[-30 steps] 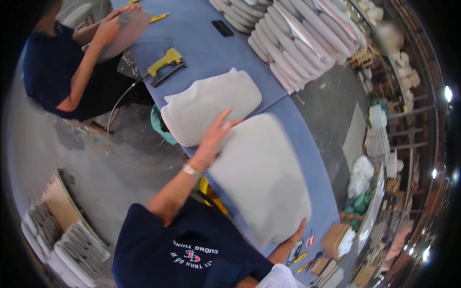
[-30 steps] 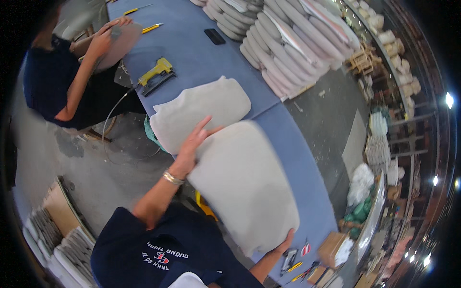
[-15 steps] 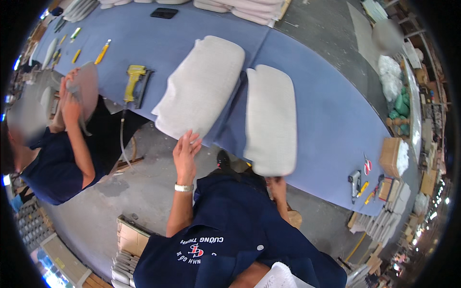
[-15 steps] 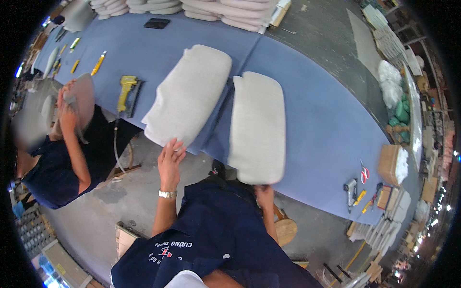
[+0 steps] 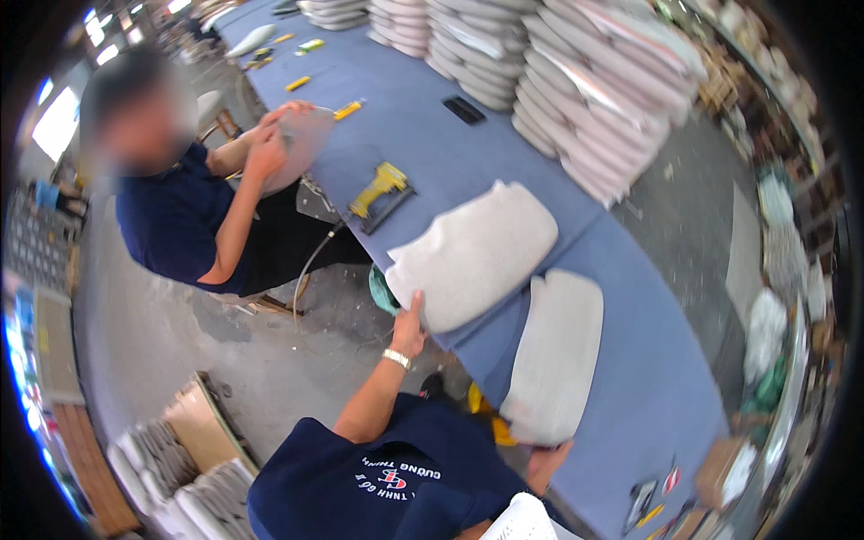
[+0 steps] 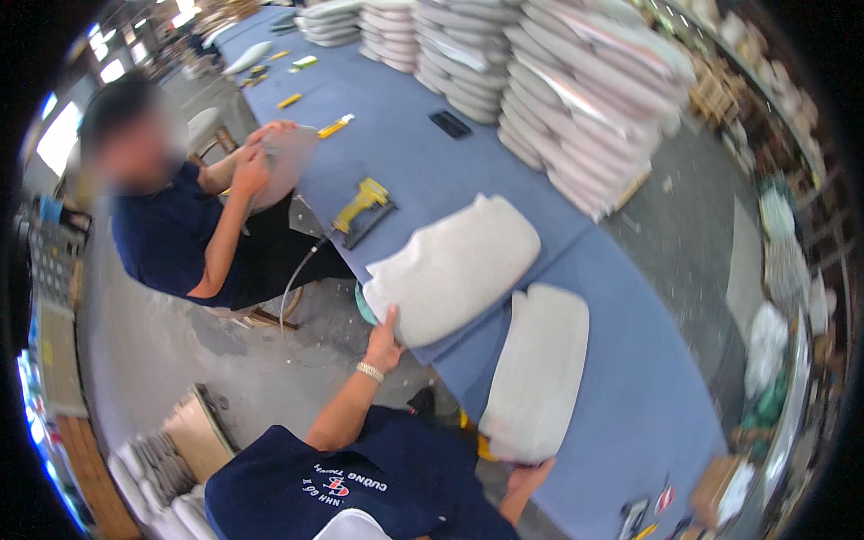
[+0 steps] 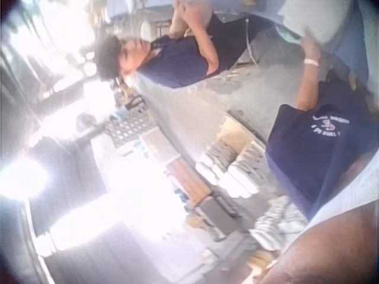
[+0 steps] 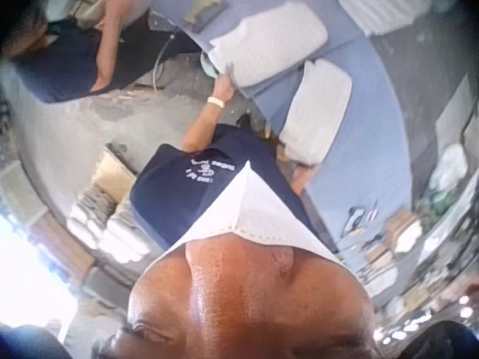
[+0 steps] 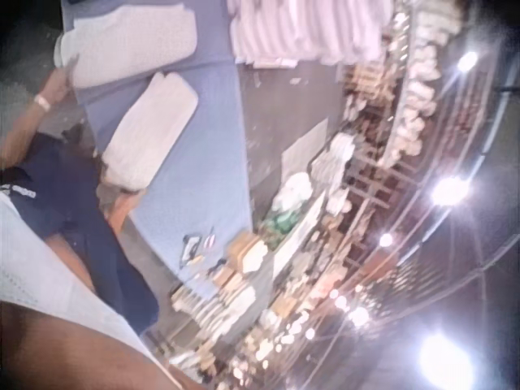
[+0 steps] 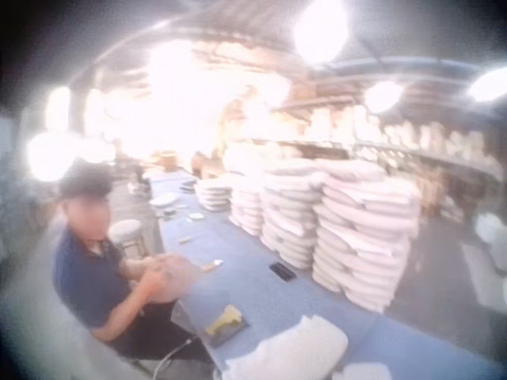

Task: The person assembles a cushion by inserting a foam insert into a fabric cover, trimming excess fabric with a utility knife, and stapling the edges closed. The person then inspects the finished cushion and places it on the table.

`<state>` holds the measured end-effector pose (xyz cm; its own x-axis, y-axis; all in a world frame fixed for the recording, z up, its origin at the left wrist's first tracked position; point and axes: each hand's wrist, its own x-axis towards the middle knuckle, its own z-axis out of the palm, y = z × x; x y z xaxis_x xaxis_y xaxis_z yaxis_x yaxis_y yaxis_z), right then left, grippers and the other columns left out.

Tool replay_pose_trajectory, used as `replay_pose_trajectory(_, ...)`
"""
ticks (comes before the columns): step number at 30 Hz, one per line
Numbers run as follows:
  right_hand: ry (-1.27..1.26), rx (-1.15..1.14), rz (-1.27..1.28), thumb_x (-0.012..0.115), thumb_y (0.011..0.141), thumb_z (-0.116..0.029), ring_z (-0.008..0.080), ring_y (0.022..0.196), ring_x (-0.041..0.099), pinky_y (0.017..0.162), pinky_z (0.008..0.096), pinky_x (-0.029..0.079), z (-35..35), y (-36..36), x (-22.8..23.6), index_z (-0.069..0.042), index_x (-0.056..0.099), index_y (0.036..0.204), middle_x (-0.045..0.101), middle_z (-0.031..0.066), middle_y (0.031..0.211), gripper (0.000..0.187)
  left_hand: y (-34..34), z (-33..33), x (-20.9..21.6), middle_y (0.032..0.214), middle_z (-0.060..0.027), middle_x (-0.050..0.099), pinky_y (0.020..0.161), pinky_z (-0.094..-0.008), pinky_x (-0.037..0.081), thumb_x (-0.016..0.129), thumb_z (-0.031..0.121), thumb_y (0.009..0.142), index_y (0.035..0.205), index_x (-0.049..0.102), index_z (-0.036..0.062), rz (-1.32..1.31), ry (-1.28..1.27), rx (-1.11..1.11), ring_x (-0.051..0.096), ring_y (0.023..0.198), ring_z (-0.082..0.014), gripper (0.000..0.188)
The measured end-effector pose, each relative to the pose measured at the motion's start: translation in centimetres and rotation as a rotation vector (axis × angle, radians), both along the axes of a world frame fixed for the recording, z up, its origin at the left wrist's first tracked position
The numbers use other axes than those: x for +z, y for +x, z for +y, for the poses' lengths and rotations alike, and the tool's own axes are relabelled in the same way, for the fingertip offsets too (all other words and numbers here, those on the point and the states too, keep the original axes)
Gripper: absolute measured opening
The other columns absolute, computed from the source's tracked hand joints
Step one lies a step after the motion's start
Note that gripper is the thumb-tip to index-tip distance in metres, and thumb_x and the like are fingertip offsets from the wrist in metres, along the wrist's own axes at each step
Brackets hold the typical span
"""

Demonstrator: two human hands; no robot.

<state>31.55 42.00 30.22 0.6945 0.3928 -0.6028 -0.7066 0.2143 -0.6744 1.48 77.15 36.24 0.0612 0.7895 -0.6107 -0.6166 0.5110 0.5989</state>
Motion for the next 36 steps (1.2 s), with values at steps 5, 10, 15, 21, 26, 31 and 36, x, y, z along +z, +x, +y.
replay_pose_trajectory(5, 0.091, 0.2, 0.121, 0.059, 0.1, -0.051, 0.0339, 0.139, 0.049, 0.113, 0.0577, 0.042, 0.0, 1.9, 1.8, -0.012, 0.042, 0.153, 0.051, 0.0133, 0.152, 0.068, -2.5, 1.5, -1.6, 0.153, -0.0079, 0.05, 0.113, -0.0518, 0.038, 0.08, 0.041, 0.089, 0.152, 0.044, 0.0116, -0.089, 0.003, -0.22, 0.047, 0.139, -0.0285, 0.079)
replay_pose_trajectory(10, 0.039, 0.64, 0.002, 0.061, 0.1, -0.049, 0.0357, 0.133, 0.054, 0.109, 0.0579, 0.047, 0.6, 5.5, 3.5, -0.011, 0.043, 0.152, 0.055, 0.014, 0.147, 0.067, -2.2, 2.1, -1.0, 0.152, -0.0091, 0.051, 0.111, -0.0503, 0.038, 0.084, 0.039, 0.084, 0.152, 0.045, 0.0118, -0.08, -0.024, -0.201, 0.049, 0.137, -0.0291, 0.083)
replay_pose_trajectory(15, -0.05, 0.384, 0.033, 0.063, 0.099, -0.046, 0.0348, 0.123, 0.062, 0.101, 0.054, 0.053, 4.8, 2.1, 1.8, -0.006, 0.047, 0.147, 0.06, 0.0158, 0.14, 0.065, -0.5, 1.4, -0.4, 0.148, -0.0075, 0.054, 0.111, -0.0474, 0.04, 0.084, 0.04, 0.085, 0.15, 0.047, 0.0112, -0.109, -0.039, -0.187, 0.05, 0.135, -0.0269, 0.08)
replay_pose_trajectory(21, -0.156, 0.495, -0.074, 0.071, 0.095, -0.029, 0.0375, 0.109, 0.069, 0.085, 0.0528, 0.061, 5.8, 1.8, 2.9, 0.001, 0.046, 0.145, 0.062, 0.023, 0.132, 0.064, -0.6, 0.7, -1.5, 0.145, -0.0052, 0.057, 0.109, -0.0456, 0.045, 0.083, 0.036, 0.087, 0.148, 0.049, 0.0121, -0.15, -0.034, -0.177, 0.054, 0.133, -0.0243, 0.074)
replay_pose_trajectory(26, 0.016, 0.396, -0.113, 0.064, 0.099, -0.032, 0.0358, 0.112, 0.068, 0.089, 0.0512, 0.059, 6.4, -1.5, 6.1, 0.003, 0.047, 0.143, 0.063, 0.0197, 0.133, 0.059, -1.0, 0.6, -0.3, 0.146, -0.0064, 0.058, 0.106, -0.0463, 0.051, 0.082, 0.025, 0.087, 0.147, 0.049, 0.011, -0.086, 0.046, -0.321, 0.058, 0.129, -0.0245, 0.07)
replay_pose_trajectory(31, 0.133, 0.467, -0.631, 0.058, 0.101, -0.035, 0.0407, 0.13, 0.056, 0.107, 0.0592, 0.048, 4.5, -1.7, 8.0, 0.003, 0.037, 0.152, 0.052, 0.0228, 0.147, 0.067, -1.2, -1.0, 0.4, 0.141, -0.0141, 0.06, 0.098, -0.0478, 0.056, 0.079, 0.009, 0.087, 0.147, 0.046, 0.0034, -0.176, 0.169, -0.311, 0.062, 0.125, -0.0309, 0.069)
replay_pose_trajectory(36, 0.151, 0.235, -0.274, 0.06, 0.1, -0.041, 0.0381, 0.133, 0.055, 0.11, 0.0569, 0.047, 9.9, 1.4, 16.1, -0.003, 0.038, 0.154, 0.051, 0.0192, 0.15, 0.07, -1.0, -5.9, 0.3, 0.146, -0.0161, 0.055, 0.104, -0.052, 0.052, 0.08, 0.014, 0.089, 0.151, 0.039, 0.0025, -0.097, 0.066, -0.392, 0.058, 0.131, -0.0322, 0.076)
